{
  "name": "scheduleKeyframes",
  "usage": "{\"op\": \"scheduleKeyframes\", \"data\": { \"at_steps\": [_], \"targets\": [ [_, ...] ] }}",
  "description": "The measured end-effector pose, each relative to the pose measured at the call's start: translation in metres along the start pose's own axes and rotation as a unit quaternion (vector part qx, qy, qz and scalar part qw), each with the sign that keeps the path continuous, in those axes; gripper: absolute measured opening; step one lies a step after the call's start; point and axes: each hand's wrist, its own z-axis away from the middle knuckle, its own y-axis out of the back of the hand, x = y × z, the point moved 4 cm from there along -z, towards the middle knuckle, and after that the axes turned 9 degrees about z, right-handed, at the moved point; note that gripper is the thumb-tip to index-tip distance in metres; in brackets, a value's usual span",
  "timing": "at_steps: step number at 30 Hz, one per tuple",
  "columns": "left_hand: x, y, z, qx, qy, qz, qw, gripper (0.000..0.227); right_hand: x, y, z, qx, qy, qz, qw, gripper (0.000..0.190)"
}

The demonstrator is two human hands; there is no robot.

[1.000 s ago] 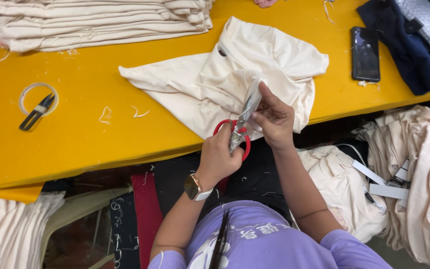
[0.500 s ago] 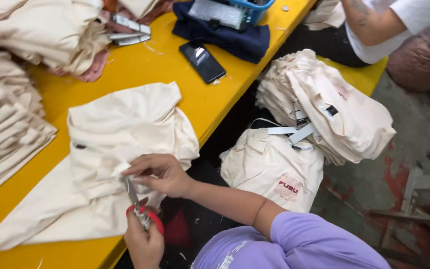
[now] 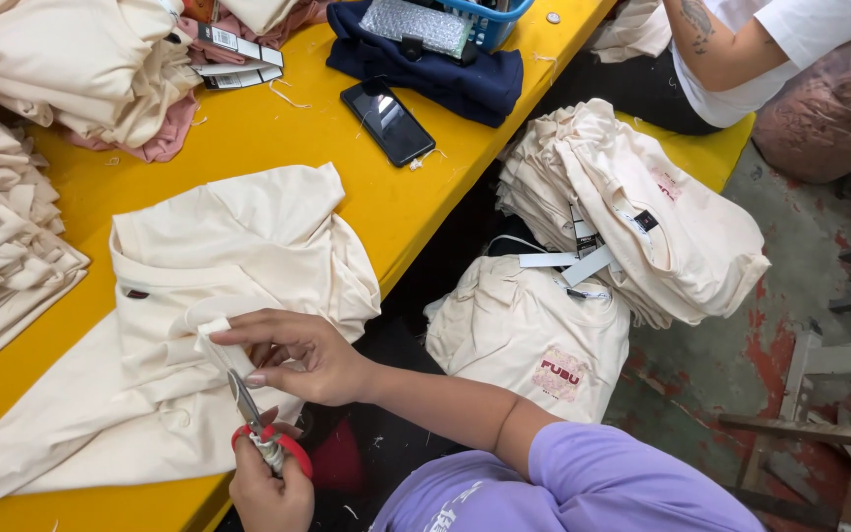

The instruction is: The person trims loose threads from a cream-colored t-shirt using scissors and a seam ripper. They repeatedly pick up the garment, locate stray threads, cut them, and smooth the fabric on a yellow table.

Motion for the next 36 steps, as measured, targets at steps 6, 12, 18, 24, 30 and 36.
{"op": "scheduleKeyframes", "data": {
  "at_steps": [6,12,18,24,30,36],
  "targets": [
    [-0.026,-0.004,-0.007,0.026,-0.01,-0.019,0.999,0.043,0.011,0.013,-0.001,-0.043,0.014,0.066,0.997,0.049],
    [0.0,-0.002,-0.004,0.047,-0.12,-0.049,0.99,0.033,0.039,0.019,-0.006,-0.03,0.042,-0.064,0.997,0.069],
    [0.022,0.001,-0.011,0.09,-0.167,-0.064,0.98,0.025,0.025,0.017,-0.01,-0.034,0.08,-0.06,0.994,0.072],
    [0.022,0.002,-0.019,0.056,-0.146,-0.022,0.987,0.024,0.022,0.017,-0.012,-0.035,0.095,-0.04,0.994,0.069],
    [0.007,-0.006,-0.018,-0.002,-0.092,0.051,0.994,0.023,0.035,0.023,-0.013,-0.024,0.096,-0.041,0.994,0.065],
    [0.005,-0.003,-0.013,0.009,-0.105,0.036,0.994,0.021,0.028,0.023,-0.015,0.026,0.1,-0.024,0.994,0.044]
  ]
}}
